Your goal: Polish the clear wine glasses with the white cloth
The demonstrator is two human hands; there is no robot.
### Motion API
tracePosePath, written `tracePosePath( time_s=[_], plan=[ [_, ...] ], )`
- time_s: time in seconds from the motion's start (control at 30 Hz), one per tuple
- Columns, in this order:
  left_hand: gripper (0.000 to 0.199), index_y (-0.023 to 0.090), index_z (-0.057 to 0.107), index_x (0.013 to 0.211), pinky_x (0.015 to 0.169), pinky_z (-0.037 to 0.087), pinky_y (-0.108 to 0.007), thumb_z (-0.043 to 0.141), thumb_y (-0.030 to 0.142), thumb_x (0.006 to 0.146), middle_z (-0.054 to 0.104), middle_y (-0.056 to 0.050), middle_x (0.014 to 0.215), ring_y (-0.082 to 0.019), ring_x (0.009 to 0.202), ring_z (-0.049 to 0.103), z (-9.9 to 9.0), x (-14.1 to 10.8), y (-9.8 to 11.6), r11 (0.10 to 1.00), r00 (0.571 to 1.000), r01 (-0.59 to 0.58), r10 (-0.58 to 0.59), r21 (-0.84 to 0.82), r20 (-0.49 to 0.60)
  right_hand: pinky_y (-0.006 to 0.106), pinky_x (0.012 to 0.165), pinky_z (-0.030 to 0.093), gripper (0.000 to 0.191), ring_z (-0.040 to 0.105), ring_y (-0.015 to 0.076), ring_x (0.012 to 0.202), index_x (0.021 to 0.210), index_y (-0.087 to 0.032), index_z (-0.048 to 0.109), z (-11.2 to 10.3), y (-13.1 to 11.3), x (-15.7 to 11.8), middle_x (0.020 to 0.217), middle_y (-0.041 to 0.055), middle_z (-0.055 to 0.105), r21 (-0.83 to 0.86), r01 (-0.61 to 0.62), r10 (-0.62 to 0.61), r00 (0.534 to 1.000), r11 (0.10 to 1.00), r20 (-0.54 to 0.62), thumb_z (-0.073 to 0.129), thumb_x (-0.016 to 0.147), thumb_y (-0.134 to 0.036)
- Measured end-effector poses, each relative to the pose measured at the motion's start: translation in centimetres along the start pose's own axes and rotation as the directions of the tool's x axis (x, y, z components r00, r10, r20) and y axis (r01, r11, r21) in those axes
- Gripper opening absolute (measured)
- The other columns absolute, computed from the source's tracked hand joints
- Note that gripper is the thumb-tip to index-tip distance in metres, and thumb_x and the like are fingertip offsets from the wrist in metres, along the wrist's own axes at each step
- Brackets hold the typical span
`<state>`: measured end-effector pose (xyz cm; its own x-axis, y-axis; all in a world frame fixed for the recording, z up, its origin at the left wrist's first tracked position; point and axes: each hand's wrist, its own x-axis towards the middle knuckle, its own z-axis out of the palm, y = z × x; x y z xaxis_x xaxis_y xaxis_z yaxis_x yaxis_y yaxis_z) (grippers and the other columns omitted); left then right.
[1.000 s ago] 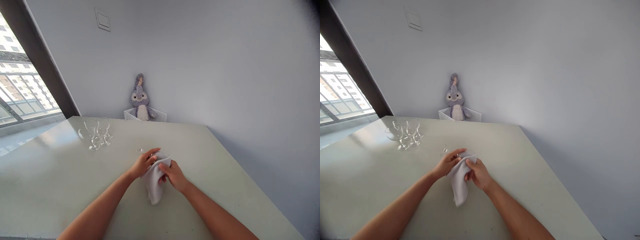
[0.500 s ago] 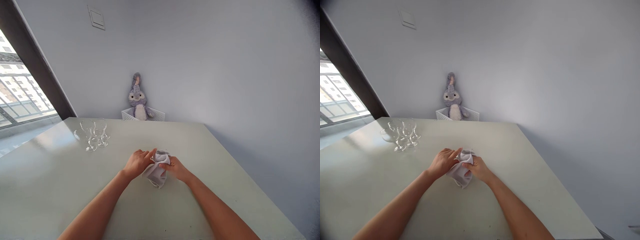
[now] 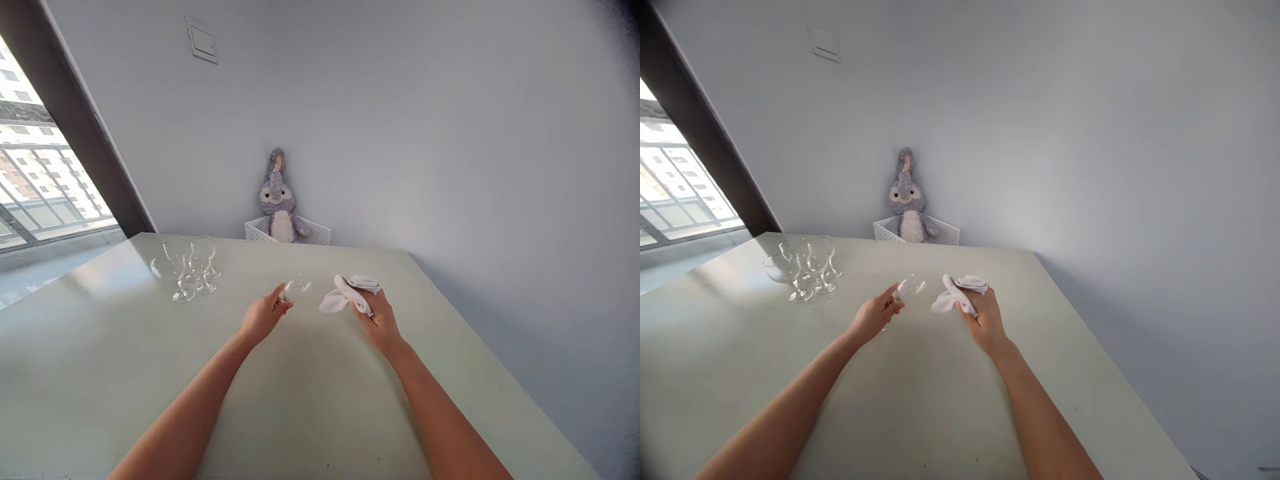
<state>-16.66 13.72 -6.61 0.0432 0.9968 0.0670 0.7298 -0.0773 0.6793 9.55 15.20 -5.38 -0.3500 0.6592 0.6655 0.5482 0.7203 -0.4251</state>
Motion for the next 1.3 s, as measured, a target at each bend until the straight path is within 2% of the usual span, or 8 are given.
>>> tracePosePath(
  time_s=[0.2, 0.37, 0.47, 0.53, 0.67, 0.87, 1.07, 1.3],
  plan=[
    [0.026, 0.022, 0.054, 0.101, 0.058, 0.033, -0.024, 0.036, 0.032, 0.085, 0.061, -0.003, 0.073, -0.015, 0.063, 0.054, 2.8, -1.2, 0.7, 0.929, 0.961, -0.273, 0.275, 0.251, 0.027, 0.05, 0.103, 0.015, 0.039, 0.034, 0.0289, 0.121, 0.118, -0.023, 0.052, 2.6, -3.5, -0.4, 0.109, 0.0076, 0.061, -0.136, 0.274, -0.239, 0.943, 0.952, 0.231, 0.048, 0.082, -0.037],
    [0.032, 0.017, 0.051, 0.106, 0.061, 0.034, -0.028, 0.028, 0.029, 0.089, 0.057, -0.005, 0.064, -0.015, 0.057, 0.05, 4.8, -2.5, 1.6, 0.73, 0.796, -0.59, 0.598, 0.345, 0.095, 0.037, 0.081, 0.041, 0.031, 0.056, 0.0208, 0.087, 0.092, -0.019, 0.065, 3.5, -2.7, -0.1, 0.09, 0.0079, 0.065, 0.204, -0.23, 0.189, 0.961, 0.952, 0.204, 0.039, 0.086, -0.036],
    [0.041, 0.019, 0.033, 0.128, 0.062, 0.035, -0.028, 0.029, 0.029, 0.089, 0.06, -0.005, 0.072, -0.015, 0.058, 0.05, 5.3, -2.6, 1.9, 0.766, 0.813, -0.561, 0.582, 0.313, 0.034, 0.03, 0.062, 0.044, 0.041, 0.057, 0.0168, 0.063, 0.073, -0.016, 0.064, 3.3, -1.6, 0.2, 0.07, 0.0049, 0.064, 0.639, -0.579, 0.462, 0.808, 0.506, 0.366, 0.042, 0.081, -0.05],
    [0.045, 0.023, 0.027, 0.133, 0.061, 0.036, -0.027, 0.032, 0.029, 0.088, 0.06, -0.004, 0.076, -0.014, 0.06, 0.051, 5.9, -2.6, 2.3, 0.848, 0.872, -0.471, 0.488, 0.243, -0.015, 0.029, 0.058, 0.044, 0.043, 0.057, 0.0164, 0.059, 0.073, -0.017, 0.063, 3.8, -1.6, 0.2, 0.066, 0.0035, 0.063, 0.784, -0.594, 0.576, 0.71, 0.18, 0.406, 0.046, 0.076, -0.056],
    [0.051, 0.025, 0.021, 0.135, 0.061, 0.04, -0.025, 0.034, 0.026, 0.086, 0.057, -0.003, 0.084, -0.014, 0.065, 0.052, 6.9, -2.7, 3.3, 0.975, 0.965, -0.223, 0.221, 0.005, -0.139, 0.031, 0.062, 0.046, 0.052, 0.06, 0.0196, 0.07, 0.091, -0.019, 0.061, 6.3, -4.1, -0.6, 0.074, 0.0048, 0.064, 0.862, -0.501, 0.645, 0.636, -0.073, 0.424, 0.037, 0.077, -0.063],
    [0.049, 0.026, 0.036, 0.129, 0.079, 0.041, -0.034, 0.04, 0.021, 0.081, 0.047, -0.007, 0.101, -0.018, 0.089, 0.048, 6.4, -3.0, 4.0, 0.968, 0.935, -0.228, 0.188, -0.104, -0.3, 0.027, 0.069, 0.045, 0.037, 0.057, 0.0164, 0.08, 0.101, -0.02, 0.054, 8.9, -6.4, -2.2, 0.089, 0.0037, 0.063, 0.864, -0.485, 0.592, 0.739, 0.135, 0.322, 0.052, 0.077, -0.048],
    [0.043, 0.029, 0.042, 0.125, 0.086, 0.039, -0.035, 0.041, 0.026, 0.082, 0.055, -0.005, 0.107, -0.019, 0.098, 0.05, 4.8, -2.5, 3.5, 0.91, 0.973, -0.226, 0.193, -0.347, -0.128, 0.023, 0.055, 0.038, 0.028, 0.049, 0.0126, 0.061, 0.085, -0.016, 0.056, 7.6, -4.4, -1.7, 0.07, 0.0004, 0.058, 0.721, -0.592, 0.648, 0.715, 0.362, 0.262, 0.059, 0.072, -0.041],
    [0.06, 0.018, 0.039, 0.119, 0.087, 0.041, -0.036, 0.065, 0.036, 0.068, 0.061, -0.012, 0.105, -0.023, 0.103, 0.054, 3.6, -2.4, 4.0, 0.609, 0.999, -0.019, -0.018, -0.793, -0.037, 0.021, 0.05, 0.032, 0.019, 0.044, 0.0105, 0.056, 0.082, -0.017, 0.054, 5.8, -5.2, -1.2, 0.065, -0.0015, 0.052, 0.42, -0.637, 0.398, 0.751, 0.646, 0.527, 0.049, 0.077, -0.034]
  ],
)
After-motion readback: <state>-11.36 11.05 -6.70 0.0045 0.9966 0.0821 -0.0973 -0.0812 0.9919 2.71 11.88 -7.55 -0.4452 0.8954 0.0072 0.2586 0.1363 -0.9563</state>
